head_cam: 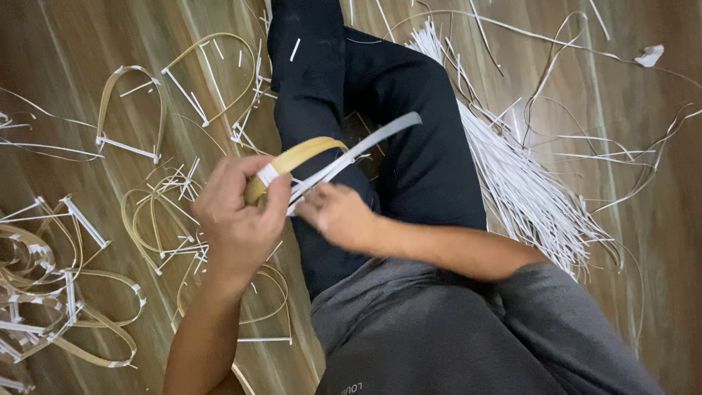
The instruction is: The person sits on the floor and weaves white plastic strips around a curved wooden frame. They repeatedly thread the strips through the frame, tighten them, and trim excess with scissors. The process continues with additional strips added to build up the woven structure.
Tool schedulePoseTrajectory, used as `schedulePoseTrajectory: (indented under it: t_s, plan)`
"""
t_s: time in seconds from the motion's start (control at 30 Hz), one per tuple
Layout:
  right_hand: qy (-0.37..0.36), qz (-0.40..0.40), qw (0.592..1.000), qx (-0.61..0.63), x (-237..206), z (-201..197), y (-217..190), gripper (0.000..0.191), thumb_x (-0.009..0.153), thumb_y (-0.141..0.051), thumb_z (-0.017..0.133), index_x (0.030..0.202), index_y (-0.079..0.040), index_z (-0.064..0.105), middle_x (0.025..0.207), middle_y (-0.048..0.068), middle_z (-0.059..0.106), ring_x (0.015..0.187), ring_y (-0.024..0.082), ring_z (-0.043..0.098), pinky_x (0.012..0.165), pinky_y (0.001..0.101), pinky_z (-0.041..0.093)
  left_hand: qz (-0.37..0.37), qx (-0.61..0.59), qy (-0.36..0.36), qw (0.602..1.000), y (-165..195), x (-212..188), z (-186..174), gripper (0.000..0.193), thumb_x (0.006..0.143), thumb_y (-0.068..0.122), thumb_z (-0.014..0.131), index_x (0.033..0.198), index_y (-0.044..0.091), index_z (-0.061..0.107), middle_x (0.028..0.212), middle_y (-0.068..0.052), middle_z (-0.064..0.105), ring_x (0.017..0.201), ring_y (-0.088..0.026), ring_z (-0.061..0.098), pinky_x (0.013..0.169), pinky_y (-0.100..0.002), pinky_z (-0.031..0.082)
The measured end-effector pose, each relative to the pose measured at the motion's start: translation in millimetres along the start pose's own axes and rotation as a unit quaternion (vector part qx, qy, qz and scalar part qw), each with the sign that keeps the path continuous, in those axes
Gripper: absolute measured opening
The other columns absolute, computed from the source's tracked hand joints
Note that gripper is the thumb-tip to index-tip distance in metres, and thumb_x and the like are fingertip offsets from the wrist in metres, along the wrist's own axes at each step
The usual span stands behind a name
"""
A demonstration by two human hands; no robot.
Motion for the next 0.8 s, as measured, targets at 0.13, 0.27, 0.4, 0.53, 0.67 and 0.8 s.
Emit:
schedulePoseTrajectory:
  t_s: [0.13, 0.27, 0.4, 0.53, 0.67, 0.8]
  plan:
    - [-0.384, -0.094, 0.912, -0.104, -52.6, 32.3, -69.1, 0.026, 0.086, -0.026, 0.066, 0.098, -0.005, 0.076, 0.104, 0.015, 0.072, 0.106, 0.032, 0.061, 0.088, 0.0514, 0.045, 0.006, 0.03, 0.024, 0.999, -16.4, 8.5, -1.2, 0.016, 0.096, 0.006, 0.078, 0.108, 0.005, 0.069, 0.092, -0.01, 0.065, 0.073, -0.021, 0.063, 0.065, -0.035, 0.047]
    - [-0.38, -0.199, 0.89, 0.154, -62.0, -55.9, -108.2, 0.024, 0.091, -0.027, 0.064, 0.104, -0.01, 0.073, 0.101, 0.013, 0.072, 0.125, 0.037, 0.057, 0.114, 0.0694, 0.026, 0.042, 0.046, 0.029, 0.998, -20.6, 6.9, -0.4, 0.018, 0.099, 0.008, 0.078, 0.114, 0.005, 0.067, 0.096, -0.011, 0.064, 0.078, -0.024, 0.064, 0.069, -0.036, 0.05]
    - [-0.002, -0.113, 0.992, 0.059, 39.6, -173.1, -32.5, 0.029, 0.092, -0.026, 0.064, 0.115, -0.008, 0.067, 0.111, 0.018, 0.069, 0.117, 0.039, 0.06, 0.106, 0.0628, 0.034, 0.081, 0.07, 0.037, 0.994, -13.1, -0.9, -5.1, 0.021, 0.097, 0.007, 0.076, 0.116, 0.005, 0.066, 0.097, -0.011, 0.064, 0.077, -0.025, 0.064, 0.066, -0.036, 0.05]
    - [-0.114, 0.09, 0.976, 0.164, 101.9, -134.0, 61.6, 0.039, 0.103, -0.039, 0.058, 0.125, -0.009, 0.069, 0.099, 0.011, 0.075, 0.097, 0.03, 0.069, 0.092, 0.049, 0.047, 0.1, 0.084, 0.045, 0.99, -5.6, -5.6, -7.3, 0.023, 0.091, 0.008, 0.079, 0.11, 0.004, 0.067, 0.092, -0.012, 0.064, 0.07, -0.026, 0.063, 0.06, -0.038, 0.047]
    - [-0.214, 0.011, 0.924, 0.318, 119.6, -74.5, 60.0, 0.04, 0.109, -0.038, 0.057, 0.126, -0.003, 0.067, 0.102, 0.011, 0.075, 0.097, 0.023, 0.073, 0.084, 0.0388, 0.058, 0.143, 0.096, 0.041, 0.984, -3.7, -5.2, -4.1, 0.027, 0.091, 0.007, 0.082, 0.112, 0.002, 0.067, 0.09, -0.011, 0.062, 0.07, -0.026, 0.062, 0.062, -0.039, 0.049]
    - [-0.178, 0.042, 0.776, 0.603, 146.5, -87.8, 48.0, 0.034, 0.098, -0.017, 0.076, 0.125, 0.0, 0.065, 0.101, 0.012, 0.077, 0.088, 0.016, 0.075, 0.08, 0.0308, 0.06, 0.151, 0.086, 0.053, 0.983, -10.2, -6.2, -6.2, 0.031, 0.093, 0.005, 0.085, 0.117, 0.002, 0.066, 0.094, -0.011, 0.064, 0.077, -0.026, 0.065, 0.065, -0.037, 0.052]
Point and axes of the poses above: each hand's wrist, its own x-axis towards the middle knuckle, its own z-axis out of the palm, y = z × x, the point moved 10 cm from there along x, towards the middle knuckle
